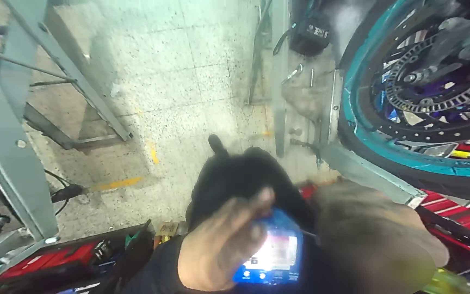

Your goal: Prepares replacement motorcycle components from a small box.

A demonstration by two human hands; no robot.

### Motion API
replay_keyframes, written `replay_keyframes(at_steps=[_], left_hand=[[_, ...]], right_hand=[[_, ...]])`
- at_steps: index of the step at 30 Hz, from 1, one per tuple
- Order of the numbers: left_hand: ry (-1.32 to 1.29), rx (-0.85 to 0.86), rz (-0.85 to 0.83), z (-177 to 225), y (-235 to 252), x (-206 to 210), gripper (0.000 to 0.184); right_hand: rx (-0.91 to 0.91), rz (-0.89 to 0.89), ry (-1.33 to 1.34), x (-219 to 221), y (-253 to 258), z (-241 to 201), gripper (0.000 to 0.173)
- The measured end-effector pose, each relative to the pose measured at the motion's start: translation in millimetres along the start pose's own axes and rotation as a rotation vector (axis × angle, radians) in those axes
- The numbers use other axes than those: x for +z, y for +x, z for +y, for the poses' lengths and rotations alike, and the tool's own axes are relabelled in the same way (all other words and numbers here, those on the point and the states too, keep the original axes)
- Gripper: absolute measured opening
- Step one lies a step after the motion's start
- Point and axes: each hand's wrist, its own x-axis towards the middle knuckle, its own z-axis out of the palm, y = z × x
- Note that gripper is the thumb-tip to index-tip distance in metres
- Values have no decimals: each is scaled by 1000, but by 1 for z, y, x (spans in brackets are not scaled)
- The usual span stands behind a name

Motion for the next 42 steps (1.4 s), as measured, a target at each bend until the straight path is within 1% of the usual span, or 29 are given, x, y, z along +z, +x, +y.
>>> replay_keyframes(at_steps=[1, 3, 6, 10, 14, 18, 25, 30, 35, 37, 40, 42], left_hand=[[-30, 16, 25, -1, -1, 0, 78], [-69, 30, 63, -2, -4, -1, 85], [-108, 0, 43, -5, -9, -8, 91], [-87, 3, 25, -4, -14, -18, 84], [-63, 9, 32, -5, -19, -27, 84], [-50, 11, 42, -5, -21, -35, 80], [-51, 46, 11, -10, -24, -49, 88], [-46, 39, -20, -11, -26, -57, 88], [-11, 51, -31, -11, -25, -63, 77], [-14, 43, -31, -11, -25, -63, 77], [-26, 21, -9, -15, -27, -61, 84], [-72, 27, 34, -23, -26, -56, 72]], right_hand=[[-1, -10, 37, -3, 0, -1, 36], [-3, -26, 81, -8, -4, -4, 36], [-29, 17, 147, -10, -4, -5, 39], [18, -33, 106, 12, 0, -6, 34], [24, 4, 111, 27, 3, -3, 37], [35, 24, 157, 35, 5, -2, 32], [40, 24, 133, 51, 14, -3, 32], [9, -70, 72, 61, 23, 0, 31], [13, -106, -52, 76, 33, -10, 29], [19, -96, -47, 78, 34, -9, 28], [60, -25, -44, 82, 30, -4, 26], [97, 38, -50, 85, 30, 1, 26]])
